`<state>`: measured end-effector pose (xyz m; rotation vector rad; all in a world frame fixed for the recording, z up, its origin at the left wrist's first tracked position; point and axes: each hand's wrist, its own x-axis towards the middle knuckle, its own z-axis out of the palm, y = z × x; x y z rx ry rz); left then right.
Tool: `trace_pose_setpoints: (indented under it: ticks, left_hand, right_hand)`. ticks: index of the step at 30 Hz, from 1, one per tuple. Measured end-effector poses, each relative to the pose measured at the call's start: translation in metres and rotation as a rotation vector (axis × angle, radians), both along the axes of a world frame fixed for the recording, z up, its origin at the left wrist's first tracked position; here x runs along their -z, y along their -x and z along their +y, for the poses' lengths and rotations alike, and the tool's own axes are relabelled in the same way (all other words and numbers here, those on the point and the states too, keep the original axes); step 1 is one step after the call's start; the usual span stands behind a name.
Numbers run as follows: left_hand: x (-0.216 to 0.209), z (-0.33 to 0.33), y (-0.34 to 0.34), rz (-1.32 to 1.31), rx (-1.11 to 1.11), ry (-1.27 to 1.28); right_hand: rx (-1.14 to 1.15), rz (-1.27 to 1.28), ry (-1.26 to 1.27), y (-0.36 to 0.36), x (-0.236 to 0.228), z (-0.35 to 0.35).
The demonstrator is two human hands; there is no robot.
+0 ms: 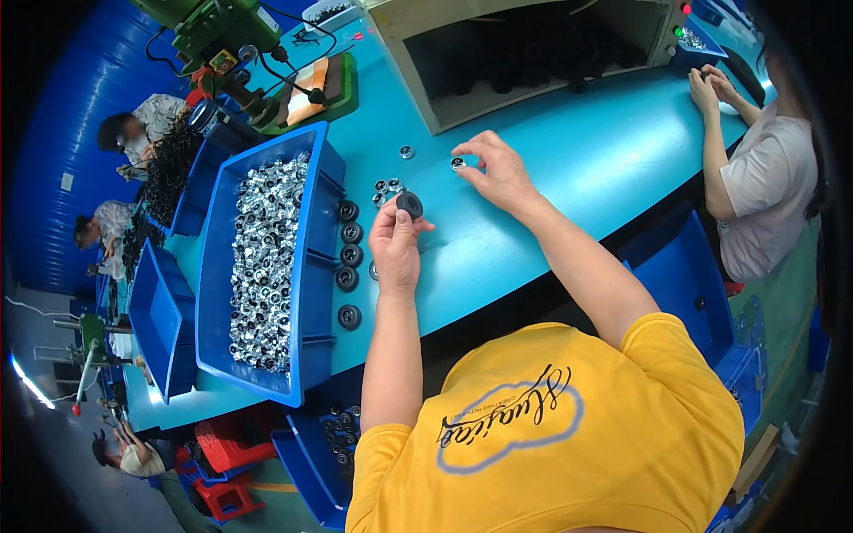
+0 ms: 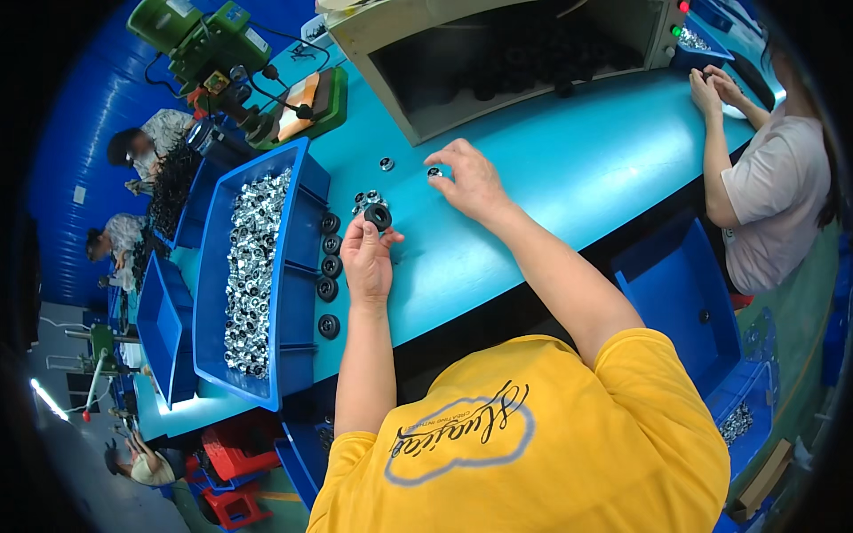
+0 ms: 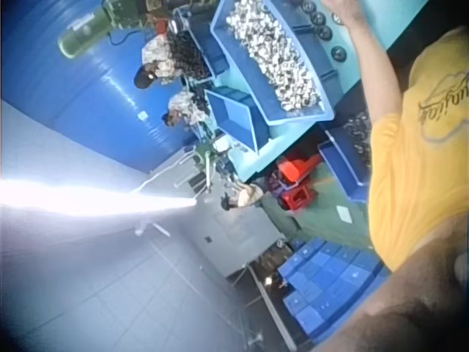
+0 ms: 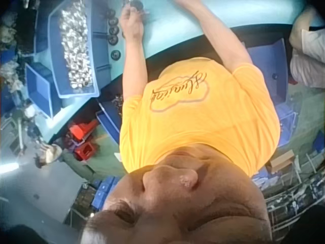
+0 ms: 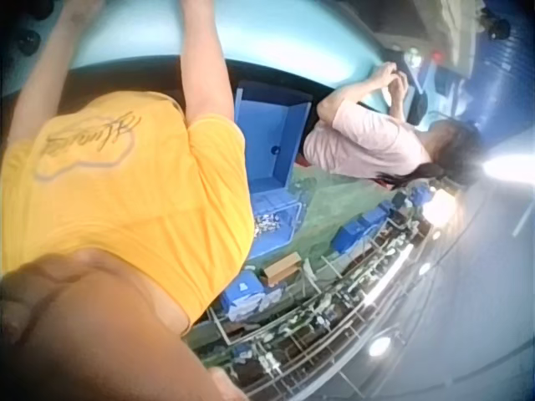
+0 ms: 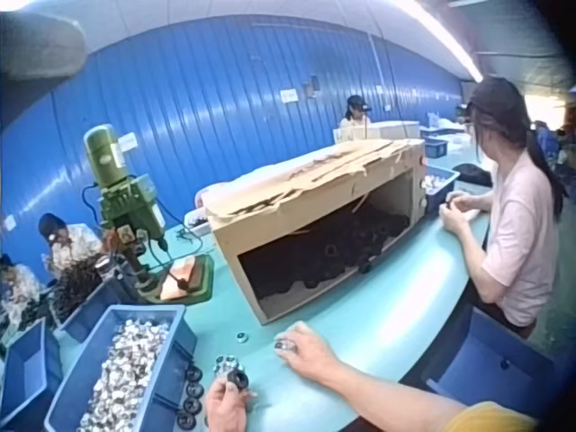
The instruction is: The person is manually assembling small wheels by inserting metal bearings into them at a factory workbench.
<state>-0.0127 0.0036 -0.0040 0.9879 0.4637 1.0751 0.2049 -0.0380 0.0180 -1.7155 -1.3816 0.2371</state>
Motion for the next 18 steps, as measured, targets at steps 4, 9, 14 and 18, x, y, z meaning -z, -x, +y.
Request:
trace_pose_setpoints:
  ticks: [4, 9, 14, 18]
  left_hand:
    - [0.004, 0.003, 0.0, -0.015, 0.033, 0.032]
    - [0.006, 0.004, 0.001, -0.027, 0.062, 0.063]
    - [0.01, 0.006, 0.0, 0.018, -0.026, 0.042]
    - [0.019, 0.007, -0.005, 0.121, -0.051, -0.047]
  right_hand:
    - [0.042, -0.24, 0.066, -0.002, 0.015, 0.003]
    - [-0.025, -0.207, 0.101, 0.002, 0.015, 0.007]
    - [-0.305, 0.294, -0.114, 0.02, -0.002, -0.006]
    - [-0.37, 0.197, -0.163, 0.033, -0.01, -0.012]
